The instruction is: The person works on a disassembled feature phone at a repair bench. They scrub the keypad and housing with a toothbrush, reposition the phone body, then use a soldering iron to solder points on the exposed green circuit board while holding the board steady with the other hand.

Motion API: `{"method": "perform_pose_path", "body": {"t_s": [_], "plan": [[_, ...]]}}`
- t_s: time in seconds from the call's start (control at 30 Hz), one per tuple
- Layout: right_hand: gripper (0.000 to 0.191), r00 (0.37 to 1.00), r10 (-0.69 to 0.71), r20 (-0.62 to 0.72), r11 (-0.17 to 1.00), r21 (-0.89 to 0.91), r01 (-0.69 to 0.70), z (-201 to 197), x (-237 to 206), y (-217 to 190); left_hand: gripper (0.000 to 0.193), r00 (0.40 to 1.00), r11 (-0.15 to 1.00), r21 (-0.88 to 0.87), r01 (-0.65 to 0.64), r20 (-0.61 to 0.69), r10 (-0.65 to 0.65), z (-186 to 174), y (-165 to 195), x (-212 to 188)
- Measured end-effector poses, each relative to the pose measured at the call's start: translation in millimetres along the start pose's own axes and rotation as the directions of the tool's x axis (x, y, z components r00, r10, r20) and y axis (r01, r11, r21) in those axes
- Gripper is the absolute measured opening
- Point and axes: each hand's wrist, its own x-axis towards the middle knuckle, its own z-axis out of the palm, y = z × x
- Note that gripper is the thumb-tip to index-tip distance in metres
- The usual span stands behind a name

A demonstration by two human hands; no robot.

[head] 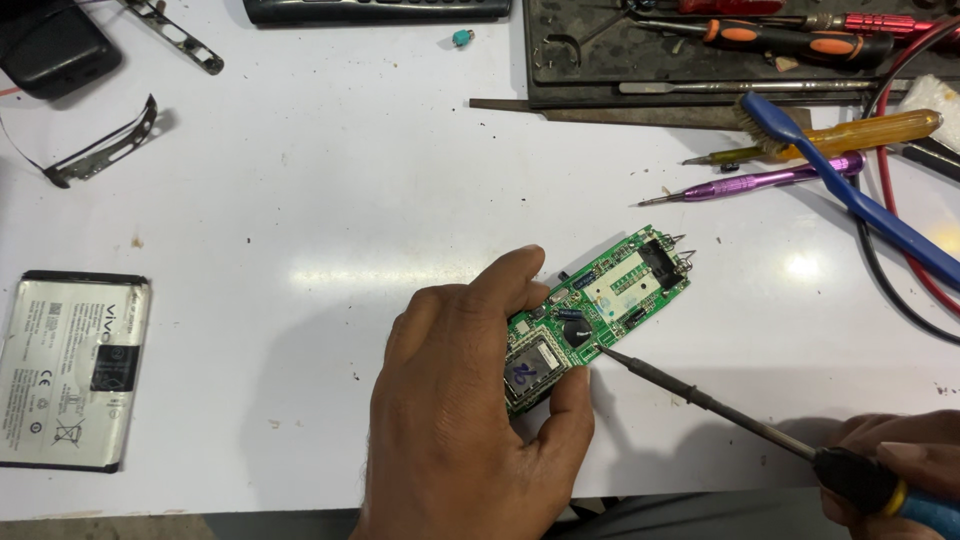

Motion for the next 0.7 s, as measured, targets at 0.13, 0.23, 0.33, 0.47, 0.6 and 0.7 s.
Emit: {"method": "perform_pose_path", "body": {"t_s": [0.13,0.23,0.33,0.47,0.6,0.7], "plan": [[0.034,1.000,0.008,0.002,1.000,-0.005,-0.008,1.1,0.9,0.6,0.067,1.000,1.000,0.002,-0.001,-0.012,0.001,0.4,0.7,-0.7],[0.034,1.000,0.014,0.002,1.000,-0.006,-0.014,1.4,0.9,0.7,0.067,1.000,1.000,-0.004,-0.010,-0.026,0.010,0.5,0.7,-0.2],[0.034,1.000,0.017,0.004,1.000,-0.009,-0.017,1.1,1.1,0.7,0.066,1.000,1.000,-0.007,-0.003,-0.020,0.003,0.7,0.7,0.0],[0.034,1.000,0.024,0.002,1.000,-0.013,-0.024,0.7,-0.4,0.9,0.066,1.000,1.000,-0.002,-0.003,-0.022,0.003,1.4,0.8,-0.2],[0.034,1.000,0.030,0.002,0.999,-0.017,-0.030,-1.0,-2.6,1.0,0.067,1.000,1.000,-0.002,-0.008,-0.016,0.008,1.3,0.4,-0.3],[0.033,0.999,0.035,0.006,0.999,-0.022,-0.035,-2.6,-3.7,0.8,0.067,1.000,1.000,0.002,-0.009,-0.016,0.009,1.0,0.2,-0.2]]}}
